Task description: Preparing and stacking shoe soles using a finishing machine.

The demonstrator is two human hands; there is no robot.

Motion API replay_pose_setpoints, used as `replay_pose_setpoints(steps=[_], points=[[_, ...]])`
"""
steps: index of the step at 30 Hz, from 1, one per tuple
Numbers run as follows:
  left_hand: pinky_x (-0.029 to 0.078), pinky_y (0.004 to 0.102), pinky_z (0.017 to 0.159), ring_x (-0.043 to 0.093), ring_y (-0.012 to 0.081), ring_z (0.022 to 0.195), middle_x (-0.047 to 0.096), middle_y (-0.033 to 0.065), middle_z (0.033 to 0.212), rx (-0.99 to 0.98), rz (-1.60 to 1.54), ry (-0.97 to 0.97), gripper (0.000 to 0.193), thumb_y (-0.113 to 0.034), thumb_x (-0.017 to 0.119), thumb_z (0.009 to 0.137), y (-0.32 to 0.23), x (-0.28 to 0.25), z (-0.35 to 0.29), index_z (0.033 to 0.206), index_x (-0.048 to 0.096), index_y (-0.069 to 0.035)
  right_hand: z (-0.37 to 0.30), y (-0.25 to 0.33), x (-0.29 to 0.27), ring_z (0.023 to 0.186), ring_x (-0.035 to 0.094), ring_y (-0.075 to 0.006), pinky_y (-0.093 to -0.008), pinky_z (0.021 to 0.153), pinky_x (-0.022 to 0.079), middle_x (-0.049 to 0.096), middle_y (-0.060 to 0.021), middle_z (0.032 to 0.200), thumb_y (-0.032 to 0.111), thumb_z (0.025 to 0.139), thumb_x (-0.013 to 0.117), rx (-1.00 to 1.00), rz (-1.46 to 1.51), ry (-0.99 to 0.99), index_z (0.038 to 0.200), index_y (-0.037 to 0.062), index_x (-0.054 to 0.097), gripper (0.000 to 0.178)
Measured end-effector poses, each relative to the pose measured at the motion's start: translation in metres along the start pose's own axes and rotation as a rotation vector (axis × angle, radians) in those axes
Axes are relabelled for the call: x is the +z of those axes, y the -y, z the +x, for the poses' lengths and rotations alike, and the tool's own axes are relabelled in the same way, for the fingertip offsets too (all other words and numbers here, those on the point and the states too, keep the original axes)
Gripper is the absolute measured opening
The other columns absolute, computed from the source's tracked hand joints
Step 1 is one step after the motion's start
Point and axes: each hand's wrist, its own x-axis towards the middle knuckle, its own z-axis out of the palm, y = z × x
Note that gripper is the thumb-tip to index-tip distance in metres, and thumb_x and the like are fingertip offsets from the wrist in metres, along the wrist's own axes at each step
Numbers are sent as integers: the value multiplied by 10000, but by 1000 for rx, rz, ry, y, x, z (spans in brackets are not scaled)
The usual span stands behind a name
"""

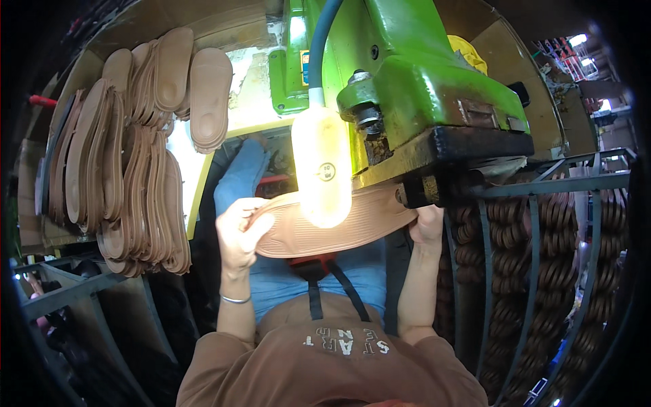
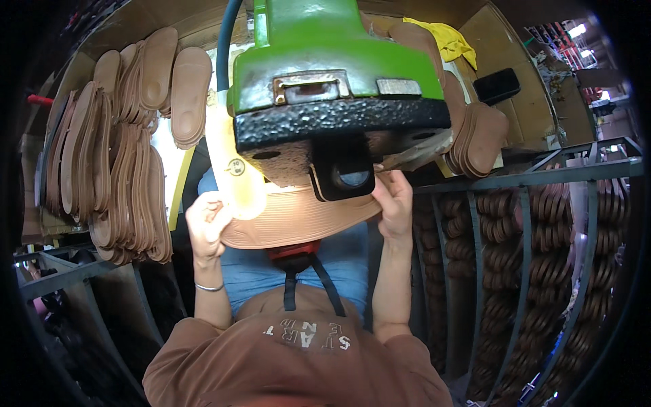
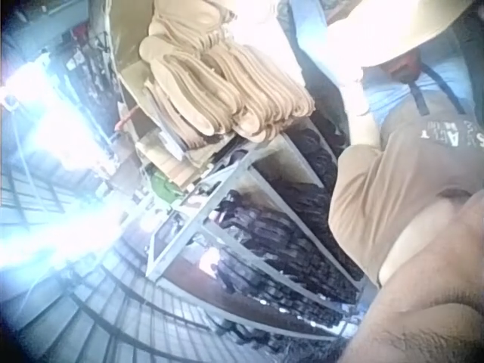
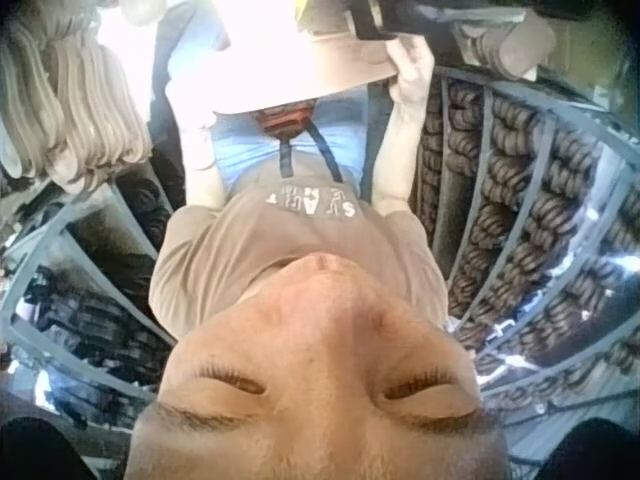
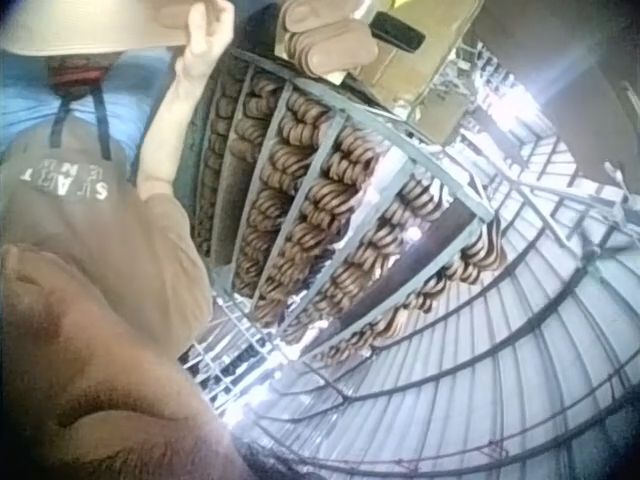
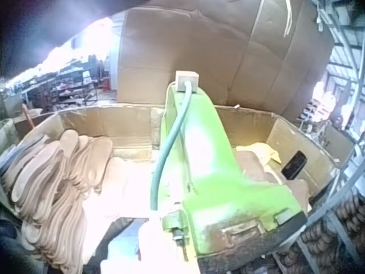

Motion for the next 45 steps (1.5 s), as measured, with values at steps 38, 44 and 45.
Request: replay_pose_setpoints(steps=[38,44,45], points=[[461,352,917,567,249,1039,554,171,1154,547,806,-461,356,-92,616,840,47,-93,185,1172,554,19,74,36,-97,602,629,-271,-343,496,547,520,-205,1016,69,869,590,-355,181,-630,1359,55,189,633],[427,362,961,549,240,1067,551,143,1161,436,453,-316,394,-55,676,743,7,-71,105,1106,577,62,44,8,-72,495,565,-149,-259,420,476,568,-81,662,215,924,561,-100,-48,-551,1366,58,254,560],[414,364,967,551,251,1058,557,145,1147,478,618,-209,413,-60,702,707,-10,-68,75,1085,586,61,32,0,-68,481,551,-133,-244,416,463,572,-77,665,201,922,564,-102,-129,-497,1352,57,291,529]])
